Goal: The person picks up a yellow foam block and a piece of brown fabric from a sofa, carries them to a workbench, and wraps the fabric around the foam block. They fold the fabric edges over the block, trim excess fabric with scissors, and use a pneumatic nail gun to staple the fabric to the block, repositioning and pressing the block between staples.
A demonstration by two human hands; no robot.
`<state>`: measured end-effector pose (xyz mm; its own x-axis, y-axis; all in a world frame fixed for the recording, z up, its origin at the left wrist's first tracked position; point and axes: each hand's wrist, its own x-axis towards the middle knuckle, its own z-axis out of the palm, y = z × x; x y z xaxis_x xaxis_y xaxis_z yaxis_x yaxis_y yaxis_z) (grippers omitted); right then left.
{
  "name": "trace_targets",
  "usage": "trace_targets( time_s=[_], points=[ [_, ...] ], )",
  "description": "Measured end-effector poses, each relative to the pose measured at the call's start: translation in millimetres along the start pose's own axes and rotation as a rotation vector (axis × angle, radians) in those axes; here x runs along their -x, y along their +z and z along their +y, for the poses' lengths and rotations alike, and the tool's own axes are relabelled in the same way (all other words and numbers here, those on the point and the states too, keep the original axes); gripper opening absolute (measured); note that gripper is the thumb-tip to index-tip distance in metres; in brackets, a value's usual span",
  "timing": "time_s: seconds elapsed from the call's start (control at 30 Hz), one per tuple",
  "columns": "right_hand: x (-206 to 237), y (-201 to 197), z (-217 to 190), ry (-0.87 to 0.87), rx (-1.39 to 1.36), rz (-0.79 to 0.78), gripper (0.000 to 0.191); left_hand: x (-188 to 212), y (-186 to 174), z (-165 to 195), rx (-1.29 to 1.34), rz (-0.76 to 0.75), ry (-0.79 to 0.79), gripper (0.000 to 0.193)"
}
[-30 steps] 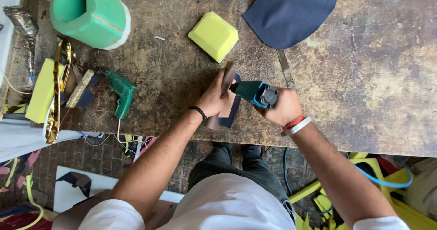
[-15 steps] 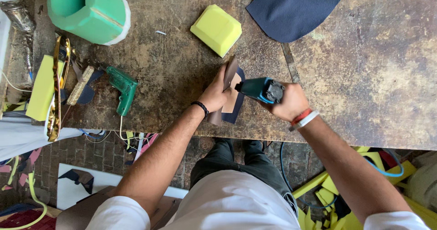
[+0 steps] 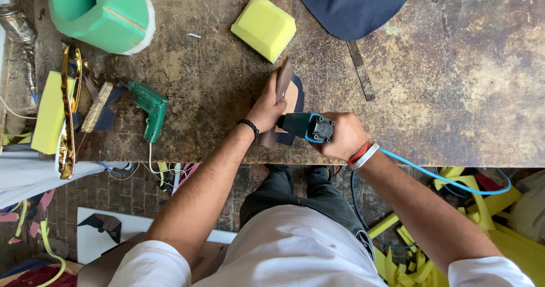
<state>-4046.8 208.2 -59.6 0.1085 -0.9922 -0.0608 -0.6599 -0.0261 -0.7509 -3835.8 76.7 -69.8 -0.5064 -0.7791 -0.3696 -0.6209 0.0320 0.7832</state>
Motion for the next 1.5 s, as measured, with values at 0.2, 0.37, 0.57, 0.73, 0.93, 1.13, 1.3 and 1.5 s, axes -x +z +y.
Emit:
trace_targets(
  time_s=[0.2, 0.37, 0.57, 0.73, 0.93, 1.13, 1.3, 1.5],
  points=[
    [0.5, -2.7, -6.1, 0.009, 0.004, 0.025, 0.049, 0.8, -0.5, 1.7, 0.014, 0.009, 0.105, 0.086],
    [-1.3, -2.5, -0.3, 0.046, 0.018, 0.107, 0.045, -1.8, 0.5, 0.3, 0.138, -0.028, 0.101, 0.092],
    [-7.3, 0.7, 9.0, 0.053, 0.034, 0.082, 0.044, -1.6, -0.7, -1.4, 0.158, -0.046, 0.150, 0.089],
    [-3.3, -3.4, 18.1, 0.227, 0.125, 0.080, 0.051, 1.4, 0.9, -2.1, 0.171, -0.060, 0.040, 0.086],
    [0.2, -24.9, 52.0, 0.404, 0.465, 0.111, 0.049, 7.0, 9.7, 4.1, 0.296, -0.019, -0.039, 0.087],
    [5.5, -19.3, 55.8, 0.528, 0.309, 0.077, 0.070, 7.2, 28.1, 17.7, 0.363, 0.035, -0.014, 0.100],
    [7.2, 28.0, 26.5, 0.466, -0.572, 0.072, 0.049, 8.7, 61.7, 10.9, 0.238, 0.189, 0.088, 0.091],
    [1.7, 55.7, 18.8, 0.684, -1.063, 0.152, 0.044, 19.1, 77.1, -17.7, 0.278, 0.352, 0.061, 0.081]
  ],
)
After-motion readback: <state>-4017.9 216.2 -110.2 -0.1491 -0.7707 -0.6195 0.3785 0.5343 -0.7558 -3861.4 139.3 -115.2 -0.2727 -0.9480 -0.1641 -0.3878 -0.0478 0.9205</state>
